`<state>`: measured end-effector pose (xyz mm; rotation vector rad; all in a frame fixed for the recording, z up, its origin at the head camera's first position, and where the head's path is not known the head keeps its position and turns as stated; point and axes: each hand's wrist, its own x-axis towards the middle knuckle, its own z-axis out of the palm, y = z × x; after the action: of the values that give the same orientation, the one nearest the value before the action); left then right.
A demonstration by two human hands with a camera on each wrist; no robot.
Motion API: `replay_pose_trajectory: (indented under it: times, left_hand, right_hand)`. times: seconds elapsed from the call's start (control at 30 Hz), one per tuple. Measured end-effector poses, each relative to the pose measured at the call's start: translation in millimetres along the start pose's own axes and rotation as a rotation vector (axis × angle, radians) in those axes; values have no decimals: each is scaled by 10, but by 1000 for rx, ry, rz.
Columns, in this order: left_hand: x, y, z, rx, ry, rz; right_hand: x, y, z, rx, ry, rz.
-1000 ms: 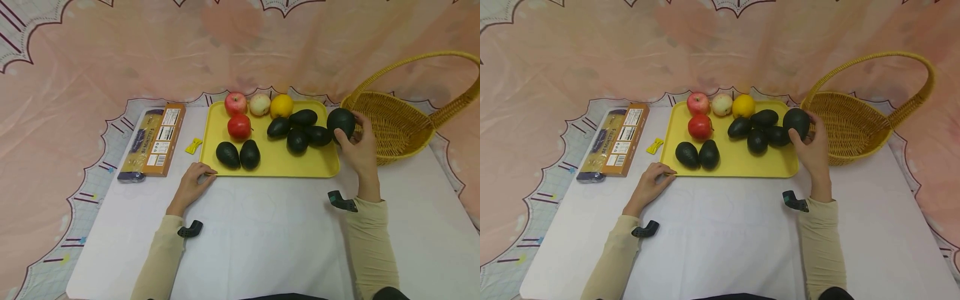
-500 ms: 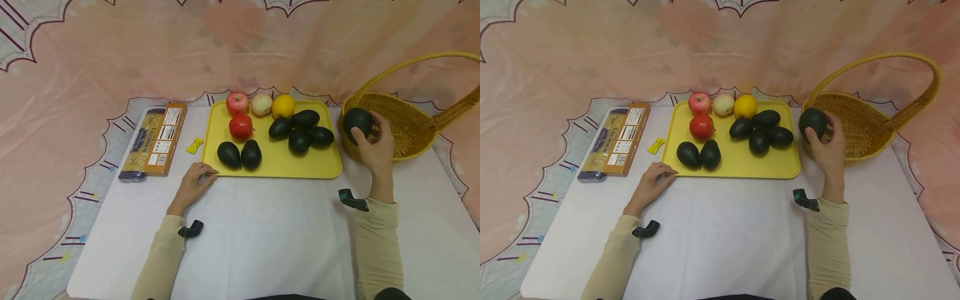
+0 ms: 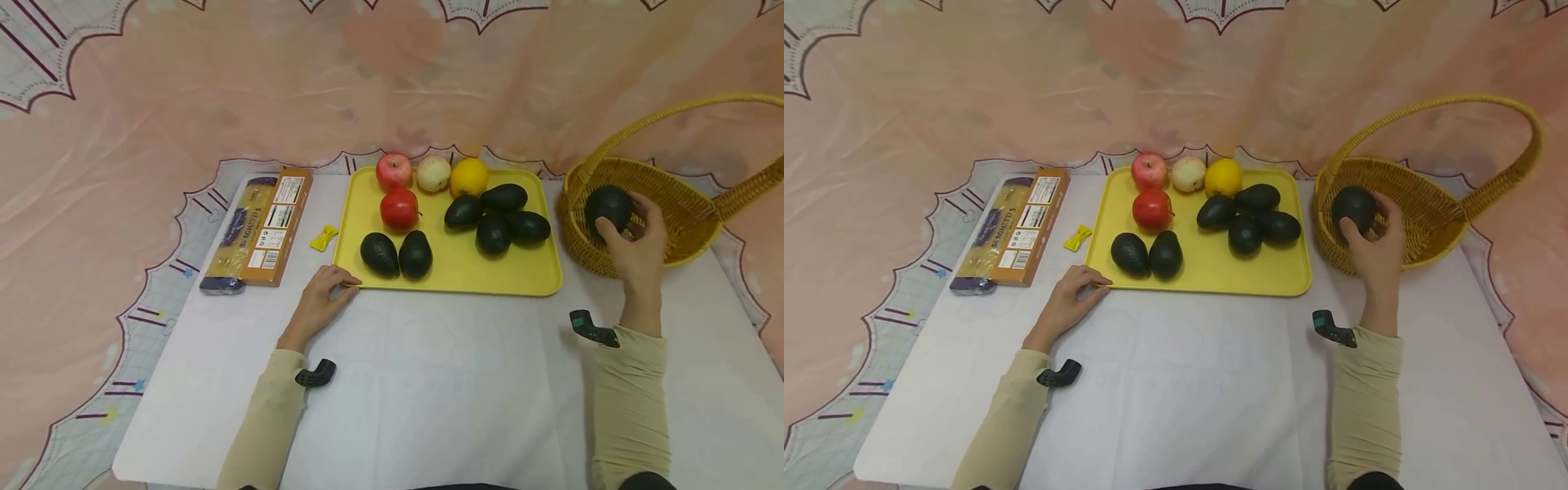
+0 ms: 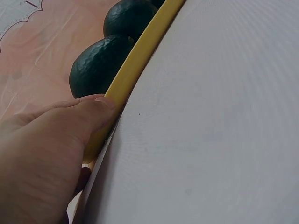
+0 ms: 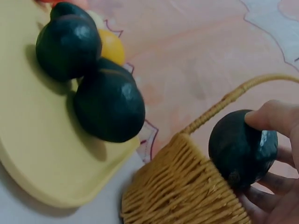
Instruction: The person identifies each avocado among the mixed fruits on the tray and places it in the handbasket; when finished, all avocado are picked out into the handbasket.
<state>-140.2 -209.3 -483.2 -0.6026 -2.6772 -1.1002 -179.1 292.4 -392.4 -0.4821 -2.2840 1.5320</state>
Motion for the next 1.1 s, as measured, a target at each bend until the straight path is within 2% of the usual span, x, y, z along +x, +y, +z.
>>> replay_pose_trajectory:
  times: [0.13,0.37,0.73,1.1]
  left_hand:
    - [-2,4,-2,2,-2,-2]
    - [-9,-4,-4,-1,-7,-2]
    - [-4,23,-8,5,-16,-14]
    - [-1,28,-12,2,-15,-26]
  right_hand:
    - [52,30,-18,-106,-33,47]
    - [185,49,-50,-282,-189,44]
    - [341,97,-53,-361,-363,86]
    - [444,116,-27,-433,-479,107]
